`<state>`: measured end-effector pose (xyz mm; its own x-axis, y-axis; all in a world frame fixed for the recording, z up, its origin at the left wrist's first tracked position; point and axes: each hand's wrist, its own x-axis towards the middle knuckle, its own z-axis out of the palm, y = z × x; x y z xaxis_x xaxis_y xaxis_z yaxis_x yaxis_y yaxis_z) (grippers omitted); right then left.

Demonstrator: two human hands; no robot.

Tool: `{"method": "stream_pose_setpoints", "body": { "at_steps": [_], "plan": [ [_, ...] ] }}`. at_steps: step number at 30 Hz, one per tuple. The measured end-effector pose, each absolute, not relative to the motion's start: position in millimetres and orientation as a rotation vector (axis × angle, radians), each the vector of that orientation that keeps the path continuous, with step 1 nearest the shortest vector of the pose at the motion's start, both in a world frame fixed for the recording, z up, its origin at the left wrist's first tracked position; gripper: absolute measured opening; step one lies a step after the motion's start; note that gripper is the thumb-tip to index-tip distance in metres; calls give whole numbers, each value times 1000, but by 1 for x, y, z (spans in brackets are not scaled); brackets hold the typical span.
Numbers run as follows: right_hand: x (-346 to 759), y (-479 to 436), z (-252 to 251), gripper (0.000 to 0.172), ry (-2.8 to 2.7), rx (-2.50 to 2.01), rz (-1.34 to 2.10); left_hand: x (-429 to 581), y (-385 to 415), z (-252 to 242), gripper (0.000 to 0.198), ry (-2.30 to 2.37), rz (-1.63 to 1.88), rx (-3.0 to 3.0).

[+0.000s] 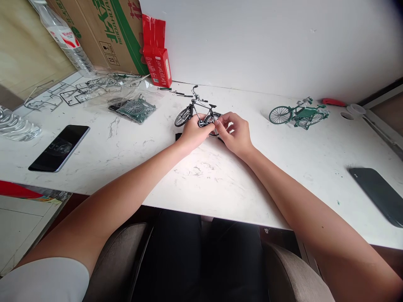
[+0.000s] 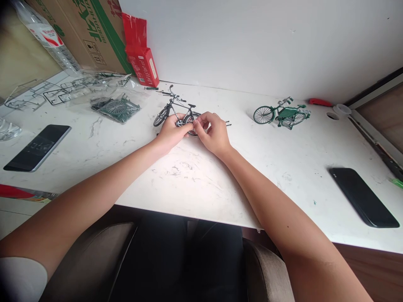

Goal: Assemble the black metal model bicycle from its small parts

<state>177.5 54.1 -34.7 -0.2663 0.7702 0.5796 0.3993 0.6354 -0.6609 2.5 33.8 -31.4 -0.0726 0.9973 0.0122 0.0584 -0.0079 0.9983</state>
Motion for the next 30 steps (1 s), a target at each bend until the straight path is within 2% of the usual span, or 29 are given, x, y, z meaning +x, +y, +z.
{"method": "stream_pose_setpoints", "body": {
  "at_steps": [30],
  "plan": [
    [178,55,-35,57,-1906,-957,585,2,34,-34,25,1300,1217,1302]
  ]
}}
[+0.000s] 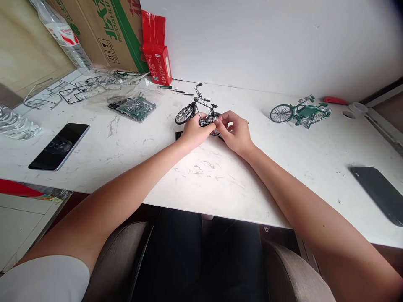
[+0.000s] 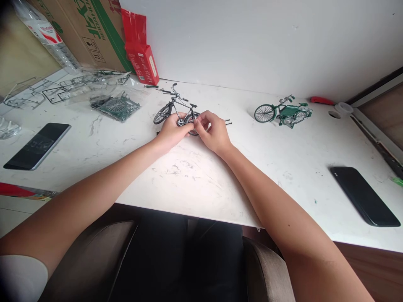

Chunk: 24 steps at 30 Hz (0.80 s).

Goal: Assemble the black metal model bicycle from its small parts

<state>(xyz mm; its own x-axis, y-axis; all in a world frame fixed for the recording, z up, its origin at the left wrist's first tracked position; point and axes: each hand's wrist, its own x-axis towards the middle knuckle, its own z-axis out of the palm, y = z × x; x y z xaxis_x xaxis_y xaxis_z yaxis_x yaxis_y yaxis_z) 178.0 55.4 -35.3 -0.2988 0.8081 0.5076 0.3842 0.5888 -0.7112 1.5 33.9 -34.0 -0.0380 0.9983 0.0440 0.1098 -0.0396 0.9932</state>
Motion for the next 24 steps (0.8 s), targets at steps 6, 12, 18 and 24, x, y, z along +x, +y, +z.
{"method": "stream_pose_setpoints", "body": {
  "at_steps": [6,12,18,24],
  "plan": [
    [179,58,-37,56,-1910,-950,583,2,33,-32,22,1295,1212,1318],
    [179,58,-38,58,-1913,-976,585,2,33,-33,19,1313,1207,1340],
    [180,59,-39,59,-1918,-982,604,2,35,-36,16,1325,1224,1364],
    [181,60,-42,58,-1919,-982,611,3,34,-35,14,1316,1229,1389]
  ]
}}
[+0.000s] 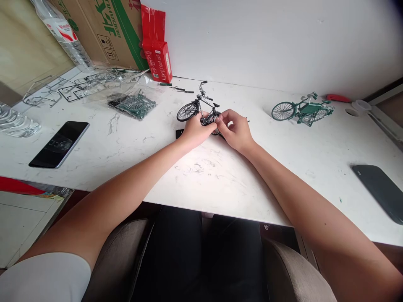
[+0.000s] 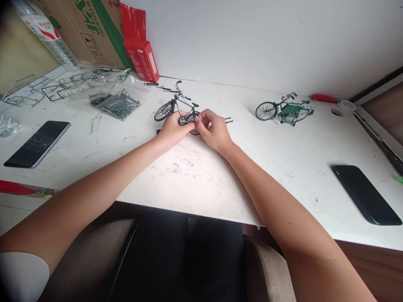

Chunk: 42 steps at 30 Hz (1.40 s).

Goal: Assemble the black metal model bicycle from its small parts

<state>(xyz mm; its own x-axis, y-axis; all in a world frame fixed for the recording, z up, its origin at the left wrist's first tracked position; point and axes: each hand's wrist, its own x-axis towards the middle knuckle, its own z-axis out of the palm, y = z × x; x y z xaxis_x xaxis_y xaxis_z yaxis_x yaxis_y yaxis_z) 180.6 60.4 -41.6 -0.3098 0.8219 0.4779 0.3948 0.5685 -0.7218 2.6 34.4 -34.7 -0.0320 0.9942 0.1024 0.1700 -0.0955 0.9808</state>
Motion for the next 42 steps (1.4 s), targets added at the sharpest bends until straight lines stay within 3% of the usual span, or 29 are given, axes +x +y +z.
{"method": "stream_pose_setpoints", "body": {
  "at_steps": [42],
  "plan": [
    [180,60,-41,60,-1924,-990,631,2,34,-36,13,1310,1239,1436]
  ]
}}
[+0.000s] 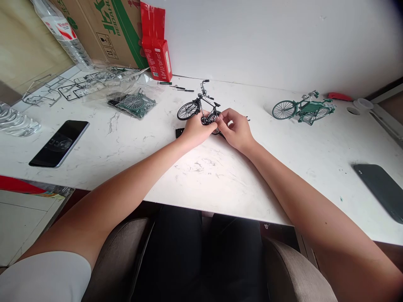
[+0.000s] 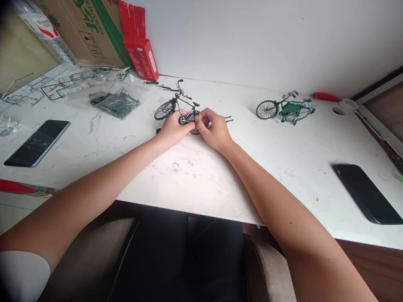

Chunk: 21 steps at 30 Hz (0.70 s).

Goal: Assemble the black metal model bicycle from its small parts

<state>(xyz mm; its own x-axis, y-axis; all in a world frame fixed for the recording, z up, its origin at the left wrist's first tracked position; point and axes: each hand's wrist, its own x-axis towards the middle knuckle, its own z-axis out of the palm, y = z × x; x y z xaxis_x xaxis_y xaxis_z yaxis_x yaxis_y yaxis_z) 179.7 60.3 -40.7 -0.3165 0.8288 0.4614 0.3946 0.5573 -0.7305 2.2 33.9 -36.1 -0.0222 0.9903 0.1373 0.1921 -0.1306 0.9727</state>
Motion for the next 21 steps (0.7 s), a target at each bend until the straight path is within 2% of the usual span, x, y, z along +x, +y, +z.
{"method": "stream_pose_setpoints", "body": {
  "at_steps": [16,21],
  "plan": [
    [181,62,-42,64,-1928,-991,648,1,36,-40,13,1308,1221,1489],
    [180,61,-41,59,-1928,-998,671,1,36,-40,11,1313,1226,1508]
  ]
}}
